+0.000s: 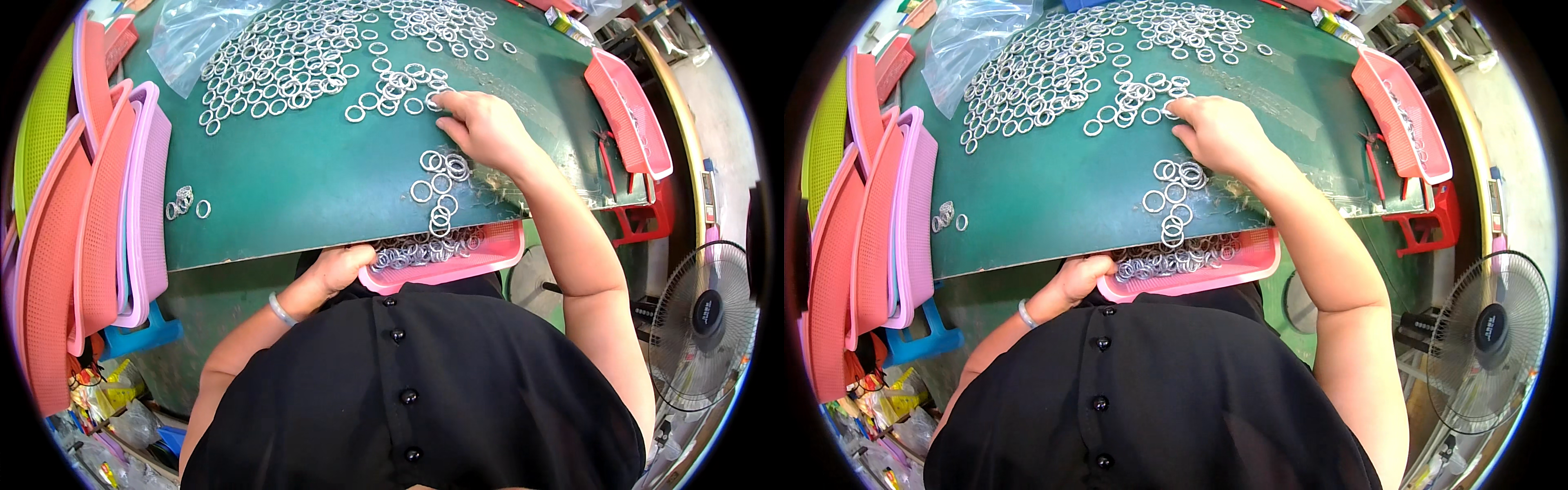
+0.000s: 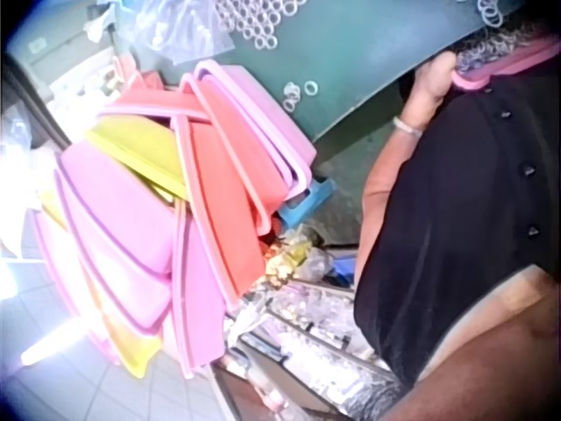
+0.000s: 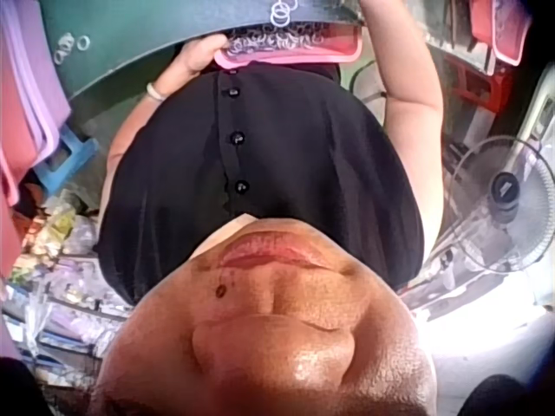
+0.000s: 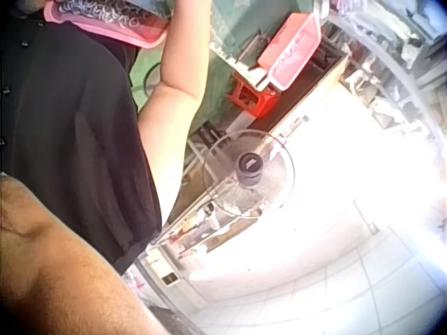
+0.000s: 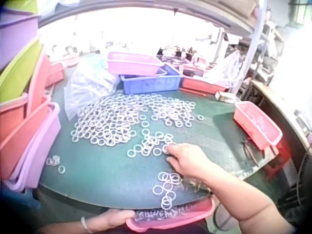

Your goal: The person arranges small metal rings on a table by hand, gathers them into a pink tray, and then pours them from the tray into a clear plastic bag.

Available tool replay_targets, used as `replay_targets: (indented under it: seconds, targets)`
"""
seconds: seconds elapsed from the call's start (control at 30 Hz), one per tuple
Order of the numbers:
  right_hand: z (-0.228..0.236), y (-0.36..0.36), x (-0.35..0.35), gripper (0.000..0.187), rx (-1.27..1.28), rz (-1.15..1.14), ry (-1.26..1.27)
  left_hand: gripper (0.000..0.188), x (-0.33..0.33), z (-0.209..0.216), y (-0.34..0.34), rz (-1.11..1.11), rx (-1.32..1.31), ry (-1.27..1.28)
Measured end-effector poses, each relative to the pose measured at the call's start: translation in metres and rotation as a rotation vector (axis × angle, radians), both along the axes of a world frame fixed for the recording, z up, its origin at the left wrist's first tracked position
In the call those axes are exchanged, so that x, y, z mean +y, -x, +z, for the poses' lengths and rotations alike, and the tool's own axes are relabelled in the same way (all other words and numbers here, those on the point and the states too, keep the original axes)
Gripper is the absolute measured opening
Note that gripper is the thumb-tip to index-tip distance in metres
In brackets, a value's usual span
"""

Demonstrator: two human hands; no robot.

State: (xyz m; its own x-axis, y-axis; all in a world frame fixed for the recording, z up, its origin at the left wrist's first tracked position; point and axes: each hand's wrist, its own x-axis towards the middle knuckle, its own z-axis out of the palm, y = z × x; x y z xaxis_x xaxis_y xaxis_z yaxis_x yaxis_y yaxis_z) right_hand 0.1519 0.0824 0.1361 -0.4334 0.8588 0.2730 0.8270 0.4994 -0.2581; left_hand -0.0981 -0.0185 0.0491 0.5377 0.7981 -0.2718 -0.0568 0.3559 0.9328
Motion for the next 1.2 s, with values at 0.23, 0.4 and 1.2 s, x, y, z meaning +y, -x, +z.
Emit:
replay_targets:
  seconds: [0.23,0.4,1.2]
  targets:
    - [0.003,-0.006,-0.021,0.025,-0.004,0.029,0.075,0.032,0.001,-0.001,0.002,-0.028,0.043,0.007]
    - [0.019,-0.012,-0.025,0.027,0.0,0.19,0.245,0.034,0.001,-0.001,0.001,-0.005,-0.008,-0.024]
    - [-0.008,-0.011,0.063,0.022,0.015,-0.167,0.049,0.023,-0.001,0.003,0.001,0.019,0.039,0.06]
